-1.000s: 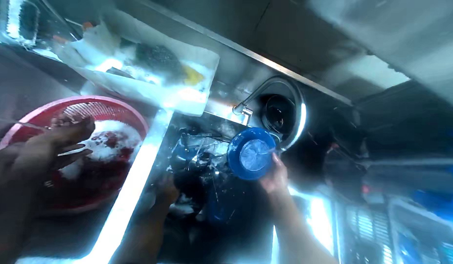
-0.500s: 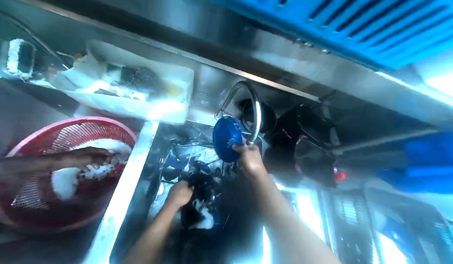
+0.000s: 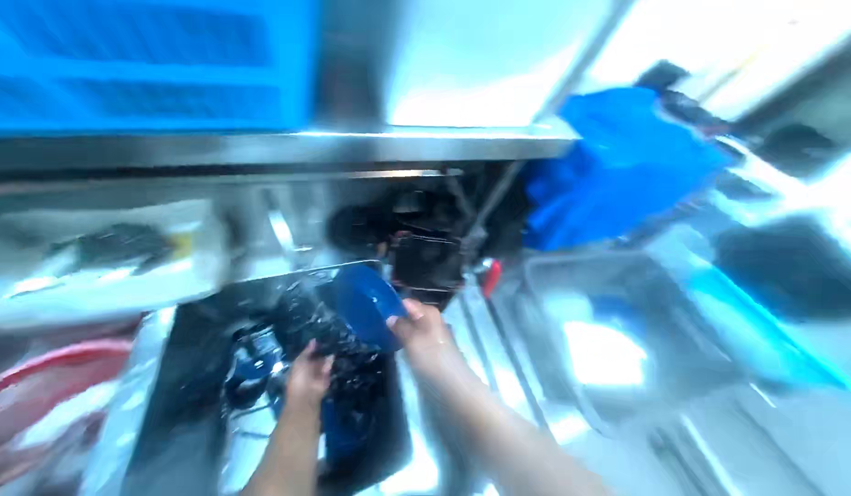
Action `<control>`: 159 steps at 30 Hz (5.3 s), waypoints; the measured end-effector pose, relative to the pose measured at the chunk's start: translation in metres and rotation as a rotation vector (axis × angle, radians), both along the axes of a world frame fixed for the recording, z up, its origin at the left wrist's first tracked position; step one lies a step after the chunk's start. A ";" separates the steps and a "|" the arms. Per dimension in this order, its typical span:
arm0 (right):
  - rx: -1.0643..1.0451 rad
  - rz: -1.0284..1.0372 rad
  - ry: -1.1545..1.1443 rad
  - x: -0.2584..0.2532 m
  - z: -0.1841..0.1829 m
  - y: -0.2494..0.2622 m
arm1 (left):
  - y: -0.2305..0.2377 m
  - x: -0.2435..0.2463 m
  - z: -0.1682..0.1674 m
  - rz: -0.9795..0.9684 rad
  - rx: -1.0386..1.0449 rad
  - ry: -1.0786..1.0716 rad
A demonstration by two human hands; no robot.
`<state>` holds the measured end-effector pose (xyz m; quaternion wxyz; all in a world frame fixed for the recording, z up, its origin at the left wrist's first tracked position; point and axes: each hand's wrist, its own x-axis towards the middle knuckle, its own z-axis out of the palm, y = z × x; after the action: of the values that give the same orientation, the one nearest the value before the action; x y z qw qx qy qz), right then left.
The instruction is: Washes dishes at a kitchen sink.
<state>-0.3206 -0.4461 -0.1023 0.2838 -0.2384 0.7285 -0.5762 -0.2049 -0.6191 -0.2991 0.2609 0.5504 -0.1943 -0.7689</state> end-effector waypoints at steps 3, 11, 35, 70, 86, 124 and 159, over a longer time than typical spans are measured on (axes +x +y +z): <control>-0.252 -0.290 0.075 -0.017 0.020 0.107 | 0.026 -0.009 -0.002 -0.071 -0.062 0.051; -0.617 -1.273 -0.351 -0.127 0.003 0.331 | 0.077 -0.016 0.026 -0.019 -0.079 0.002; 0.712 0.481 0.078 -0.001 -0.132 -0.167 | -0.108 0.075 -0.039 -0.439 -0.140 0.073; -0.216 -0.384 -1.045 0.032 -0.189 -0.121 | -0.058 0.078 -0.074 -0.886 -0.490 -0.927; 0.244 -0.165 -0.437 0.027 -0.142 -0.093 | -0.073 0.114 -0.085 -0.725 -0.509 -0.749; 0.223 0.474 1.395 0.023 -0.152 -0.104 | -0.091 0.127 -0.095 -0.802 -0.541 -0.406; 0.013 0.076 0.495 0.097 0.031 0.111 | -0.068 -0.008 -0.018 -0.777 -0.563 -0.464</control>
<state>-0.2232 -0.3356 -0.0709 0.1195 -0.3977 0.7700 -0.4844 -0.2131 -0.6867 -0.3168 0.0449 0.5021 -0.6354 -0.5850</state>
